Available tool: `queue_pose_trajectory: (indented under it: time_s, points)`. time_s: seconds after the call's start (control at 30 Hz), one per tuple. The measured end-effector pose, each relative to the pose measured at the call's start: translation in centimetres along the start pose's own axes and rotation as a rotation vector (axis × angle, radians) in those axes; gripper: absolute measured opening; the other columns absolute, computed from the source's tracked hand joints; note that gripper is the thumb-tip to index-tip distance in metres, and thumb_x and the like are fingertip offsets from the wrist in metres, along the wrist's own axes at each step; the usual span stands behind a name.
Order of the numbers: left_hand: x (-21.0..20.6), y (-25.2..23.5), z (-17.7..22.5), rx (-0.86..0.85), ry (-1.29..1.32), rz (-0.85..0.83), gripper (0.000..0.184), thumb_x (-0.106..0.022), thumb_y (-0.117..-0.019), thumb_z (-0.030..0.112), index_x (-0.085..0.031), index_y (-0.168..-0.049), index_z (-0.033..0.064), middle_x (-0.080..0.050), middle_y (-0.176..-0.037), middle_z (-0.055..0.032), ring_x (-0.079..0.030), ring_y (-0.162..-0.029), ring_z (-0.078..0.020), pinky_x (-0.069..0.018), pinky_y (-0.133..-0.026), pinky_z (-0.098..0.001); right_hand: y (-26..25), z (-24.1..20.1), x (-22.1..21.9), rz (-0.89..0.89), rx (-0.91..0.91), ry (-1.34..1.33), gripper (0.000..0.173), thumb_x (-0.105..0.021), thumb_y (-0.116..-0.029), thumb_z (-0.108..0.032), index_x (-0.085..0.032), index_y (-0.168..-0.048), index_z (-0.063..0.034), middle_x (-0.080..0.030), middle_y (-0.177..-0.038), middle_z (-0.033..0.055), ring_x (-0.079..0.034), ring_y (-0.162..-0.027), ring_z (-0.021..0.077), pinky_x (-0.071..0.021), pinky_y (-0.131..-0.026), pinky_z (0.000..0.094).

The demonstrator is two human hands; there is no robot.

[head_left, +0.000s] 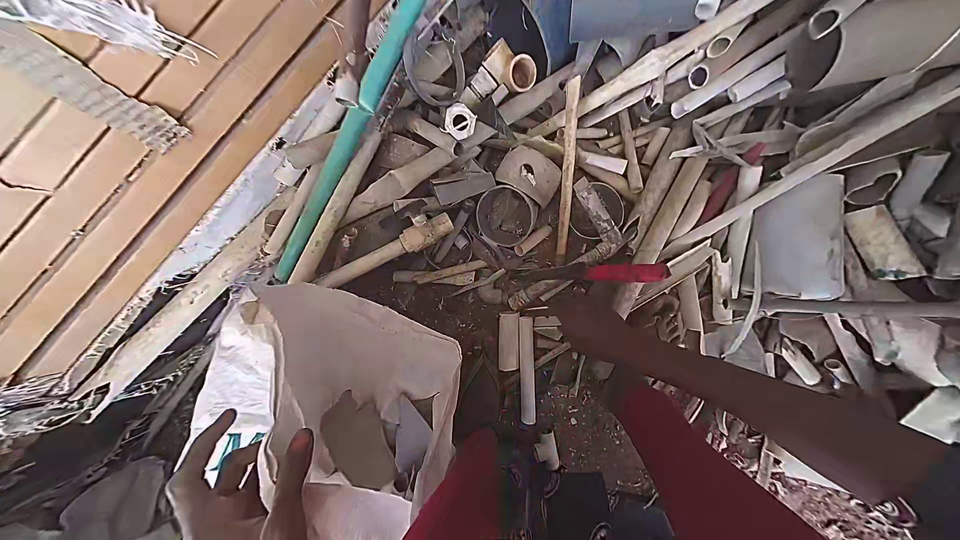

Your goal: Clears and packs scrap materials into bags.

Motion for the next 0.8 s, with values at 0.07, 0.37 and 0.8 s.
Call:
queue_pose_trajectory:
  time_s: [0.07,0.37,0.8]
  points:
    - [-0.9,0.0,-0.4,0.003,-0.036,0.001,0.071,-0.064,-0.0928,0.014,-0.026,-0.145,-0.0171,-0.051,-0.128,-0.0144,-0.058,-0.101,0.0061,-0.0515,-0.085,-0.0122,-2.7,0.2,-2.2,0.001,-0.024,0.0,0.07,-0.067,-0.0955,-0.009,-0.035,-0.157,-0.0018,-0.046,-0.147,0.0336,-0.039,-0.14,0.0536,-0.0315,-0.109,0.0723]
    - [-0.5,-5.3,-5.4,-0.194,-0.312,-0.06,0.072,-0.072,-0.0947,0.04,-0.042,-0.145,-0.0017,-0.066,-0.098,-0.0103,-0.057,-0.064,-0.0087,-0.0491,-0.058,-0.026,2.9,5.4,0.6,0.297,-0.309,-0.685,0.057,-0.081,-0.088,-0.041,-0.059,-0.126,-0.0049,-0.07,-0.096,0.0162,-0.068,-0.084,0.0307,-0.0546,-0.076,0.0544]
    - [-5.2,-4.6,1.8,-0.313,-0.659,-0.242,0.05,-0.065,-0.0951,0.051,-0.071,-0.123,0.01,-0.059,-0.123,-0.0242,-0.059,-0.1,-0.0274,-0.0485,-0.08,-0.0394,-2.1,-5.5,-3.5,-0.031,0.351,0.055,0.032,-0.06,-0.0974,-0.002,-0.062,-0.129,0.0001,-0.054,-0.14,0.0268,-0.049,-0.134,0.0466,-0.0432,-0.103,0.0643]
Point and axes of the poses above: each hand's wrist, its own y-axis away from the middle knuckle, its own x-axis out of the back of the hand, z = x × y, the point moved 6 cm from there along -y, towards the middle knuckle
